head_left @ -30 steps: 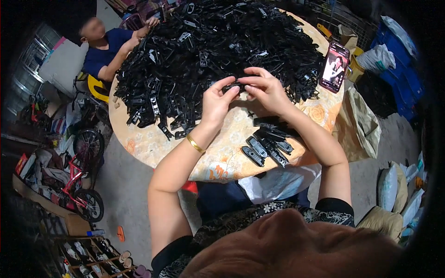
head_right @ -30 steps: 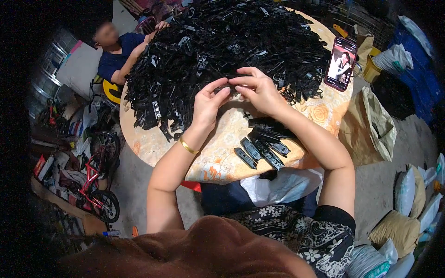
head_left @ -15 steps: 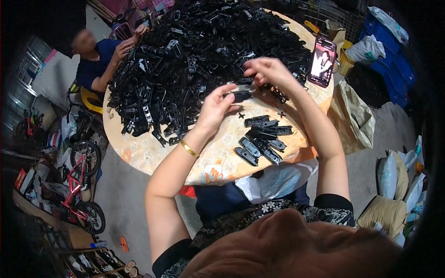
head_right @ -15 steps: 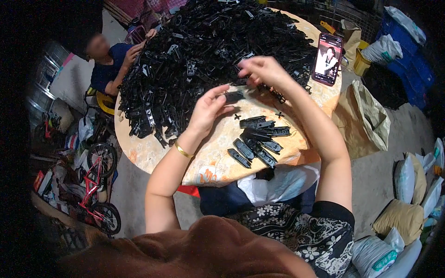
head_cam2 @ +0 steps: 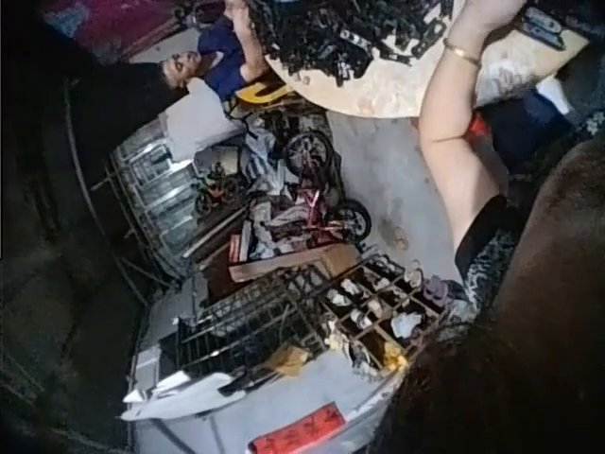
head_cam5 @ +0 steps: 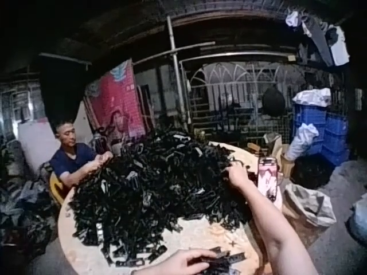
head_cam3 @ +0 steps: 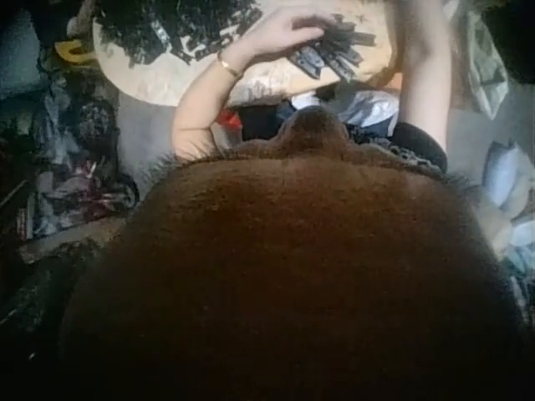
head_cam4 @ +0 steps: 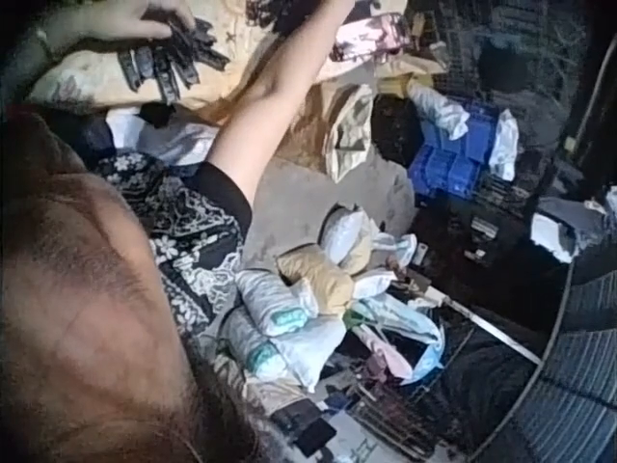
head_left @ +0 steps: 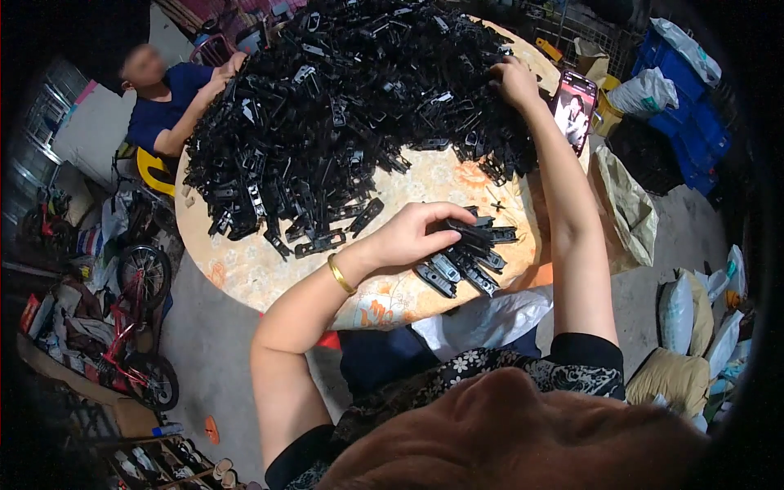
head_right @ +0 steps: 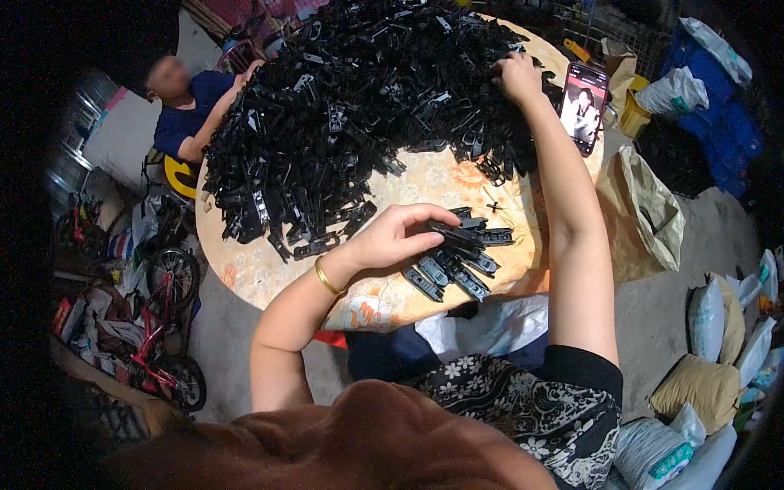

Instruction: The person assembles plastic components by picking pieces from a pile, snapping them together by hand, and placing the assembled parts onto the table.

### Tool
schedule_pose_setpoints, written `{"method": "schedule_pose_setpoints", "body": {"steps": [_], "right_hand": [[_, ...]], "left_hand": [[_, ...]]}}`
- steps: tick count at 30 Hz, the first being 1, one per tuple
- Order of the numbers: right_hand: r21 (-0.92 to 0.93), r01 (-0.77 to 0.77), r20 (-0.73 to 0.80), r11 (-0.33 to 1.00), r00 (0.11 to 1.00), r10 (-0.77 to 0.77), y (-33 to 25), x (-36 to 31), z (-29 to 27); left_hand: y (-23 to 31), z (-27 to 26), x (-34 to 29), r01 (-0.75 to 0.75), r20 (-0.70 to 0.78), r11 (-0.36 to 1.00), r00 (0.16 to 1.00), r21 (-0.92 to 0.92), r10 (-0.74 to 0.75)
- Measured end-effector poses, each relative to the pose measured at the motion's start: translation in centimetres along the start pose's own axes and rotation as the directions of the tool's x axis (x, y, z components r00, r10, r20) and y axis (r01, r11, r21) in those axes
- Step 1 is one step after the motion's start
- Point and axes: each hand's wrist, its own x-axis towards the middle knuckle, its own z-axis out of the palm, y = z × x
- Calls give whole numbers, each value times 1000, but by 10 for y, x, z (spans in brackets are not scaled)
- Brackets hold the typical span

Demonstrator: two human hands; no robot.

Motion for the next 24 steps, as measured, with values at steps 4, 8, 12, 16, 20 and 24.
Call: {"method": "schedule_pose_setpoints", "body": {"steps": [4, 8, 12, 16, 20, 24], "right_hand": [[-63, 204, -199, 977, 957, -212, -8, -3, -17], [561, 147, -144, 814, 986, -79, -45, -32, -36], [871, 63, 165, 488, 897, -411, -100, -78, -65], [921, -8, 238, 389, 802, -548, -135, -109, -68], [601, 156, 120, 784, 952, -281, -118, -102, -71], [78, 275, -4, 958, 961, -276, -105, -113, -49]], "left_hand": [[1, -3, 3, -185, 79, 968, 982, 167, 174], [-1, -7, 5, 54, -243, 999, 969, -3, -53], [-4, -19, 10, -73, -567, 820, 687, 568, 454], [-9, -29, 10, -9, -483, 701, 718, 713, 500], [-7, -28, 9, 99, -674, 929, 716, 357, 183], [-5, -29, 10, 63, -709, 984, 702, 167, 75]]}}
